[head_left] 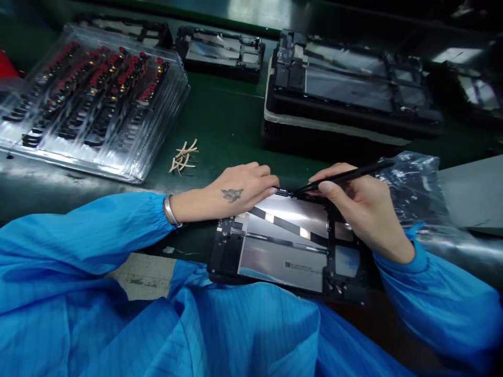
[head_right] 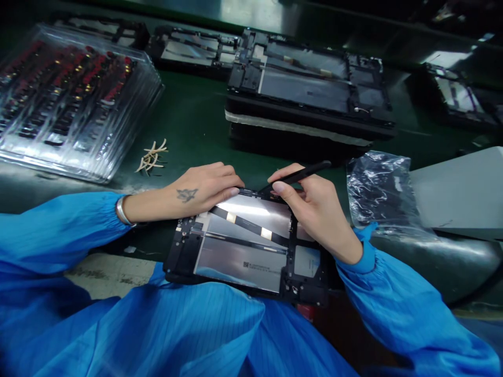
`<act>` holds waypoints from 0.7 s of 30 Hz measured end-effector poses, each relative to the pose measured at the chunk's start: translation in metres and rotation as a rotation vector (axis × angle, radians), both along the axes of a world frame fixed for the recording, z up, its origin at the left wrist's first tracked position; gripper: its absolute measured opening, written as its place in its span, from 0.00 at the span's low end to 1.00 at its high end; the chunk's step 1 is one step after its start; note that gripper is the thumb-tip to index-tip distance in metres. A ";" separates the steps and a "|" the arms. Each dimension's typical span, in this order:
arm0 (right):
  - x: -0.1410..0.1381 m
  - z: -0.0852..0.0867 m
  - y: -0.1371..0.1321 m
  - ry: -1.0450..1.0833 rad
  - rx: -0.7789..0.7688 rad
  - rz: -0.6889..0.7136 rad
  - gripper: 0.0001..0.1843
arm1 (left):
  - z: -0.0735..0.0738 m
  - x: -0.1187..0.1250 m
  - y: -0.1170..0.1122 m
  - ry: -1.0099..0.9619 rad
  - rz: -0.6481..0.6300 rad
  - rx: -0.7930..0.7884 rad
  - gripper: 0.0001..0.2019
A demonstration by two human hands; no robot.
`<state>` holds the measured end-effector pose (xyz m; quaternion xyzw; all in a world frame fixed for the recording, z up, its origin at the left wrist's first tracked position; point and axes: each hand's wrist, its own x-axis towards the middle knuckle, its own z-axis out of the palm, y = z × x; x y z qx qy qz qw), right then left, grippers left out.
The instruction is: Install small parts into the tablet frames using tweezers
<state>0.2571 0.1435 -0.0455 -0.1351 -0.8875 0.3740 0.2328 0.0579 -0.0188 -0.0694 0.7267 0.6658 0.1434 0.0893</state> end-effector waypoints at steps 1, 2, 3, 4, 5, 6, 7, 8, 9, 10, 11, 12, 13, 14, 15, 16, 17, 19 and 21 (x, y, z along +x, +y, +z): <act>0.000 0.000 0.000 -0.005 0.006 0.005 0.08 | 0.000 0.000 0.000 -0.001 -0.001 0.003 0.19; -0.001 0.000 0.000 -0.011 0.013 0.009 0.08 | 0.000 0.000 0.000 -0.002 -0.002 0.005 0.19; -0.001 -0.001 0.000 -0.016 0.021 0.013 0.09 | 0.000 0.000 0.000 0.000 -0.001 0.005 0.19; -0.001 -0.001 0.000 -0.022 0.028 0.015 0.09 | 0.000 0.000 0.000 0.002 -0.001 0.004 0.19; -0.001 -0.001 0.000 -0.027 0.035 0.013 0.09 | 0.000 0.001 0.001 0.004 0.001 0.001 0.19; -0.001 -0.001 0.000 -0.027 0.042 0.012 0.08 | 0.000 0.001 0.001 0.005 0.002 -0.003 0.19; -0.001 -0.001 0.000 -0.024 0.044 0.012 0.08 | 0.000 0.001 0.001 0.005 0.003 -0.007 0.19; 0.000 -0.001 0.000 -0.021 0.037 0.011 0.09 | 0.001 0.001 0.001 0.006 0.004 -0.010 0.19; 0.000 -0.001 0.000 -0.016 0.020 0.008 0.09 | 0.001 0.001 0.001 0.005 0.005 -0.013 0.19; 0.000 -0.001 0.000 -0.012 -0.005 0.000 0.09 | 0.001 0.001 0.001 0.003 0.005 -0.017 0.19; 0.001 0.000 0.000 -0.008 -0.033 -0.009 0.09 | 0.002 0.001 0.001 0.000 0.004 -0.021 0.19; 0.001 0.000 0.000 -0.001 -0.055 -0.017 0.10 | 0.002 0.001 0.000 -0.002 0.003 -0.024 0.19; 0.001 0.001 0.000 0.001 -0.070 -0.029 0.10 | 0.002 0.001 0.000 -0.004 0.002 -0.024 0.19; 0.002 0.002 -0.001 -0.005 -0.078 -0.038 0.10 | 0.002 0.000 0.000 -0.004 0.001 -0.023 0.19; 0.002 0.003 -0.001 -0.014 -0.081 -0.046 0.11 | 0.002 0.000 0.000 -0.001 0.001 -0.020 0.19; 0.002 0.004 -0.001 -0.028 -0.083 -0.050 0.12 | 0.002 0.000 0.000 0.001 0.000 -0.015 0.19; 0.003 0.004 -0.001 -0.040 -0.086 -0.054 0.12 | 0.002 0.000 -0.001 0.003 -0.002 -0.009 0.19; 0.003 0.004 -0.002 -0.058 -0.097 -0.062 0.14 | 0.001 0.000 -0.001 0.006 -0.005 0.001 0.19; 0.003 0.003 -0.003 -0.049 -0.127 -0.068 0.14 | 0.001 0.001 -0.001 0.007 -0.002 0.006 0.20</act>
